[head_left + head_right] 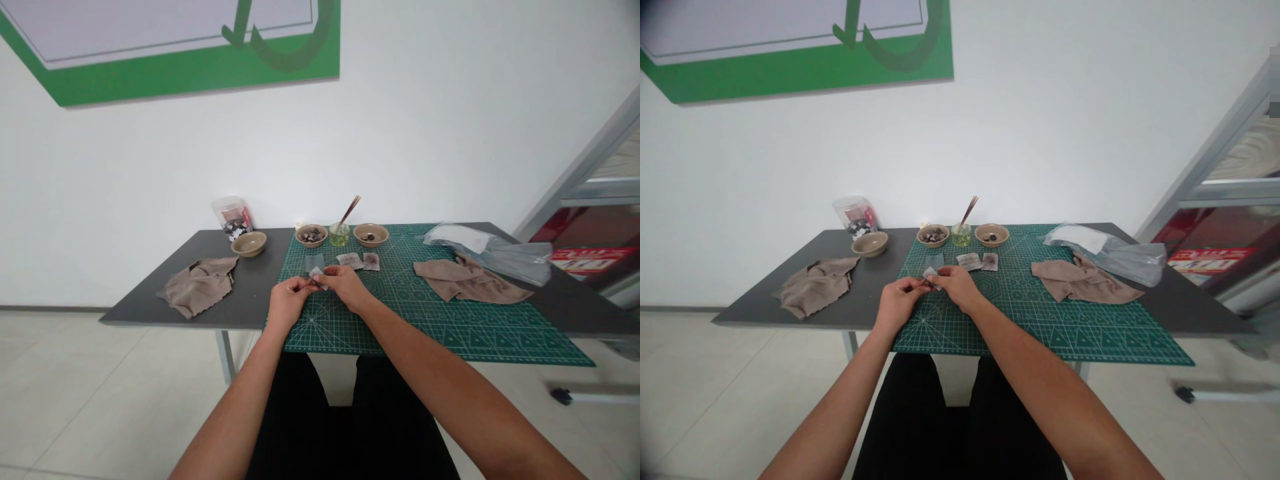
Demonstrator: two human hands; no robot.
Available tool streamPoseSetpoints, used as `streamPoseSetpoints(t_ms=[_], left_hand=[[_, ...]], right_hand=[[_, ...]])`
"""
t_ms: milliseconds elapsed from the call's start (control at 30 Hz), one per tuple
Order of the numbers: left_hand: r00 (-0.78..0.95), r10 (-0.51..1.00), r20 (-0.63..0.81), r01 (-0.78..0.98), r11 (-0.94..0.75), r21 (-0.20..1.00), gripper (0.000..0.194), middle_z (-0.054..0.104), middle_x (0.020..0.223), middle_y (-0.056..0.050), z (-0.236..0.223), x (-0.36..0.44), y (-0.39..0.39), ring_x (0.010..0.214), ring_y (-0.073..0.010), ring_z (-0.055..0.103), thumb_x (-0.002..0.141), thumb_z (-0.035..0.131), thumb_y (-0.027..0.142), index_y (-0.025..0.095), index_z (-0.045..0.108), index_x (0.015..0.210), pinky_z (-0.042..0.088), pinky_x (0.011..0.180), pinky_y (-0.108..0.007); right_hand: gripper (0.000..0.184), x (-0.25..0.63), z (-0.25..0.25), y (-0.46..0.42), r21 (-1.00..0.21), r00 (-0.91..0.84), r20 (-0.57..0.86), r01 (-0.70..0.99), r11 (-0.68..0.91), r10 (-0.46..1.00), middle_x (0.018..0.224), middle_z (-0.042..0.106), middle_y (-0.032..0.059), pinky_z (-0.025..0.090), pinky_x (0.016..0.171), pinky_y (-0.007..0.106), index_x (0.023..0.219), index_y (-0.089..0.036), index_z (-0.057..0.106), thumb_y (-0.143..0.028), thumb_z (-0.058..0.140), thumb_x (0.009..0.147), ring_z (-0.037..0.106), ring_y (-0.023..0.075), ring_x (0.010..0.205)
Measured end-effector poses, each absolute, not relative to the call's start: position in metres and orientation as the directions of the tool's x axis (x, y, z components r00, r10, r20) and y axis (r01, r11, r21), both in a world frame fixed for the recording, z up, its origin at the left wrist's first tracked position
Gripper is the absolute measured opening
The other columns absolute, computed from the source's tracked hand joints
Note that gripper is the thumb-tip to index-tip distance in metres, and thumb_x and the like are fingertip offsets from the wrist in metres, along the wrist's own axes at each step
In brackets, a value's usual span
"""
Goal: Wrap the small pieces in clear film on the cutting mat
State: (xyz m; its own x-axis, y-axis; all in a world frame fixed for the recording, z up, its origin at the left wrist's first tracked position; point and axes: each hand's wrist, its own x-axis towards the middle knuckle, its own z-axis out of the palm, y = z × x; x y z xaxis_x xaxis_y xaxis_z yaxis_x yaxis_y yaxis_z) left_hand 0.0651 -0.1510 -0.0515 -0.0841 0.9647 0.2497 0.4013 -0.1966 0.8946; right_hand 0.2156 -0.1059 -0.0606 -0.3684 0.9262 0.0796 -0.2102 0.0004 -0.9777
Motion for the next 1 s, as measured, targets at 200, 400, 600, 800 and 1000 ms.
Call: streamPoseSetpoints(t_ms=[200, 400, 600, 800, 1000], left_hand=[[-0.110, 0.969, 0.220, 0.412, -0.157, 0.898, 0.011, 0.066, 0.063, 0.001, -0.0495, 0.0653, -0.1518, 0.062, -0.0135, 0.058, 0.067, 0.067, 0.028, 0.018, 0.068, 0.064, 0.043, 0.064, -0.024], [-0.094, 0.976, 0.195, 0.380, -0.145, 0.913, 0.010, 0.069, 0.067, 0.000, -0.0483, 0.0662, -0.1525, 0.065, -0.0143, 0.059, 0.069, 0.065, 0.027, 0.019, 0.070, 0.067, 0.044, 0.065, -0.025], [-0.109, 0.969, 0.220, 0.404, -0.159, 0.901, 0.011, 0.069, 0.067, 0.000, -0.0506, 0.0654, -0.1515, 0.065, -0.0150, 0.060, 0.070, 0.065, 0.028, 0.019, 0.069, 0.065, 0.045, 0.067, -0.026], [-0.076, 0.972, 0.221, 0.362, -0.179, 0.915, 0.009, 0.070, 0.070, 0.000, -0.0520, 0.0645, -0.1518, 0.067, -0.0151, 0.061, 0.070, 0.065, 0.026, 0.019, 0.069, 0.066, 0.045, 0.067, -0.026], [-0.128, 0.966, 0.226, 0.397, -0.159, 0.904, 0.010, 0.068, 0.065, 0.001, -0.0515, 0.0650, -0.1517, 0.063, -0.0141, 0.059, 0.070, 0.065, 0.027, 0.019, 0.069, 0.065, 0.044, 0.064, -0.025]], right_hand=[[0.028, 0.2155, -0.0613, -0.1040, -0.982, -0.393, 0.102, -0.186, 0.030, 0.914, 0.067, 0.066, 0.0007, 0.039, 0.060, 0.026, 0.074, -0.015, 0.069, -0.041, 0.074, 0.064, 0.053, 0.0123, 0.060], [0.028, 0.2145, -0.0621, -0.1033, -0.977, -0.398, 0.071, -0.212, -0.017, 0.915, 0.065, 0.065, -0.0001, 0.038, 0.058, 0.025, 0.072, -0.014, 0.068, -0.039, 0.077, 0.062, 0.052, 0.0112, 0.058], [0.029, 0.2161, -0.0612, -0.1041, -0.974, -0.415, 0.081, -0.224, -0.015, 0.906, 0.066, 0.065, 0.0003, 0.040, 0.059, 0.025, 0.073, -0.014, 0.068, -0.041, 0.076, 0.063, 0.054, 0.0115, 0.059], [0.029, 0.2155, -0.0599, -0.1049, -0.969, -0.421, 0.055, -0.242, -0.054, 0.905, 0.066, 0.065, 0.0001, 0.041, 0.059, 0.026, 0.071, -0.015, 0.067, -0.040, 0.077, 0.061, 0.054, 0.0117, 0.058], [0.029, 0.2158, -0.0566, -0.1072, -0.969, -0.434, 0.059, -0.240, -0.053, 0.899, 0.067, 0.065, 0.0003, 0.041, 0.060, 0.026, 0.074, -0.015, 0.068, -0.039, 0.077, 0.061, 0.055, 0.0115, 0.060]])
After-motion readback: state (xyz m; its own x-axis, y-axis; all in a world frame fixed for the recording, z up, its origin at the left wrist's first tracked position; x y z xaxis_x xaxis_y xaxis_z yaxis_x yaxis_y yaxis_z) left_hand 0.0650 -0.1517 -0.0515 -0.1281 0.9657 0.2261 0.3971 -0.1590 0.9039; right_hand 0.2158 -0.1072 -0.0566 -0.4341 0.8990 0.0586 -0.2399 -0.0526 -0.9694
